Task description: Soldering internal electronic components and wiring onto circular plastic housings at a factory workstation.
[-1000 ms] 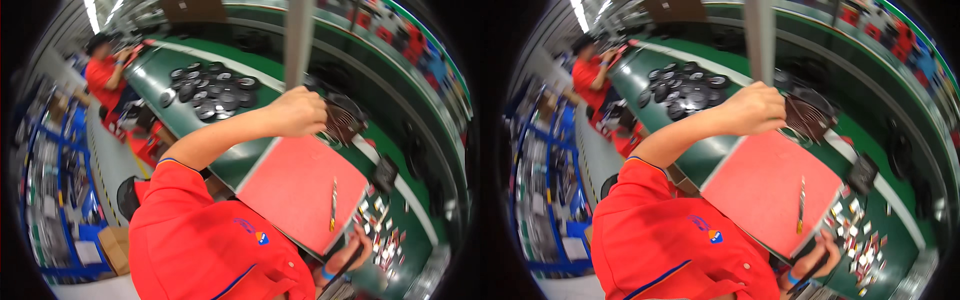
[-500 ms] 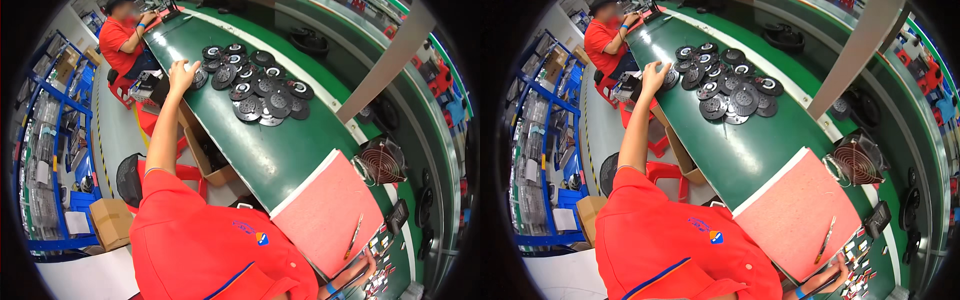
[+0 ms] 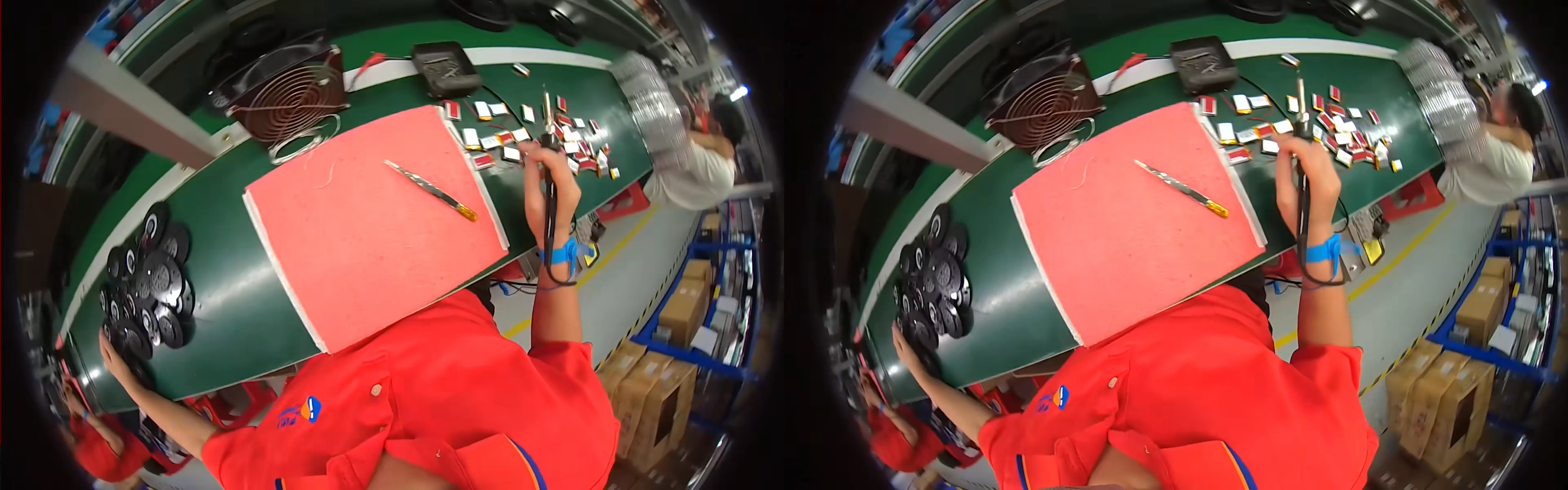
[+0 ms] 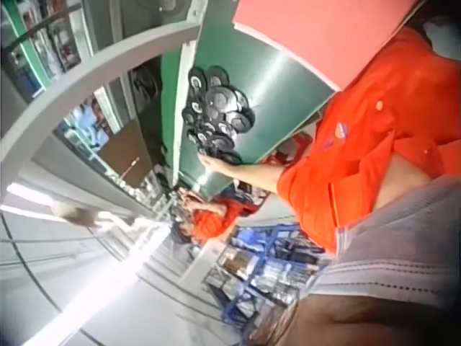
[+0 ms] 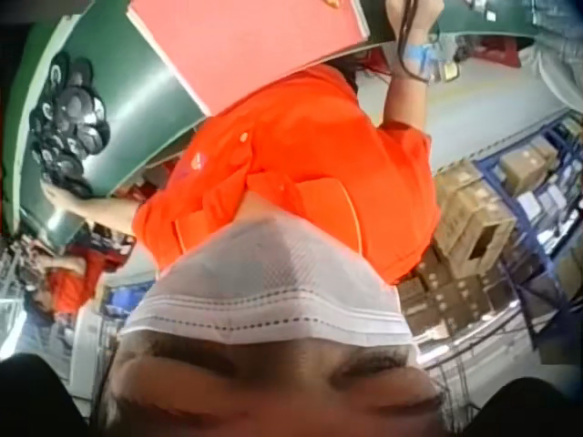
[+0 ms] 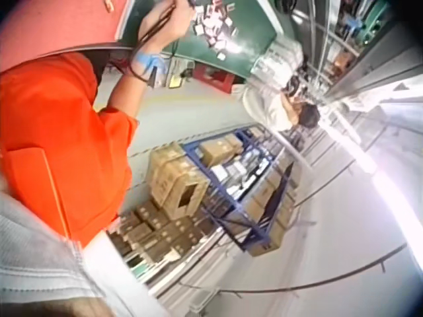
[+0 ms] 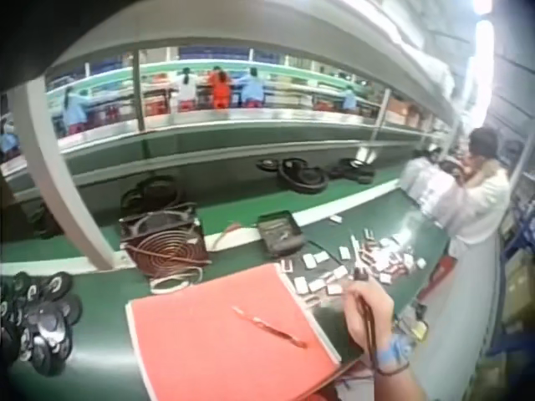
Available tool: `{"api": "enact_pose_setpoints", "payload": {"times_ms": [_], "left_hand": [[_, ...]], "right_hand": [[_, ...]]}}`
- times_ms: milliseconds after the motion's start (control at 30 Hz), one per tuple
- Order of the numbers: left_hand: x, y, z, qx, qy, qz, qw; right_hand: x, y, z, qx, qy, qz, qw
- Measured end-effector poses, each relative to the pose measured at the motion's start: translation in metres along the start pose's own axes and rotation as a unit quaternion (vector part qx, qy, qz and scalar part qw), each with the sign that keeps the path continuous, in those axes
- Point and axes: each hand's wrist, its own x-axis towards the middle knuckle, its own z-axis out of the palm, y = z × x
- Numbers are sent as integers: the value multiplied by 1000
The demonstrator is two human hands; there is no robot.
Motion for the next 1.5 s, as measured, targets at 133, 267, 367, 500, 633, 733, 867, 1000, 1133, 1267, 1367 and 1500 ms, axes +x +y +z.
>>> {"api": "enact_pose_setpoints", "payload": {"times_ms": [133, 267, 367, 500, 633, 733, 867, 1000, 1133, 1267, 1367, 1500], "left_hand": [[0, 27, 18, -27, 7, -6, 1000], [-14, 26, -4, -6, 48, -29, 998], [-41, 17, -6, 35, 78, -62, 994], [-48, 77, 62, 97, 147, -27, 984], [-75, 127, 54, 80, 274, -36, 958], [-88, 146, 51, 59, 302, -63, 949], [-71, 126, 43, 210, 383, 2, 899], [-31, 215, 92, 252, 261, 179, 915], [29, 287, 168, 265, 73, 318, 907], [99, 263, 243, 350, -17, 248, 903], [154, 220, 260, 401, -150, 144, 892], [148, 273, 310, 430, -23, 199, 880]], "right_hand": [[2, 27, -22, -75, 25, 31, 996], [16, 39, -14, -32, -31, 71, 996], [20, 50, 0, -39, -80, 85, 992], [27, 64, -9, -75, -86, 48, 992], [46, 64, -10, -141, -135, 42, 980], [51, 72, 0, -118, -156, 20, 981], [54, 74, 1, -103, -142, 11, 984], [56, 76, 2, -107, -126, 39, 985], [54, 86, 2, -100, -130, 74, 984], [51, 88, 11, -149, -126, 70, 978], [54, 87, 16, -127, -109, 21, 986], [47, 88, 10, -221, -101, 12, 970]]}}
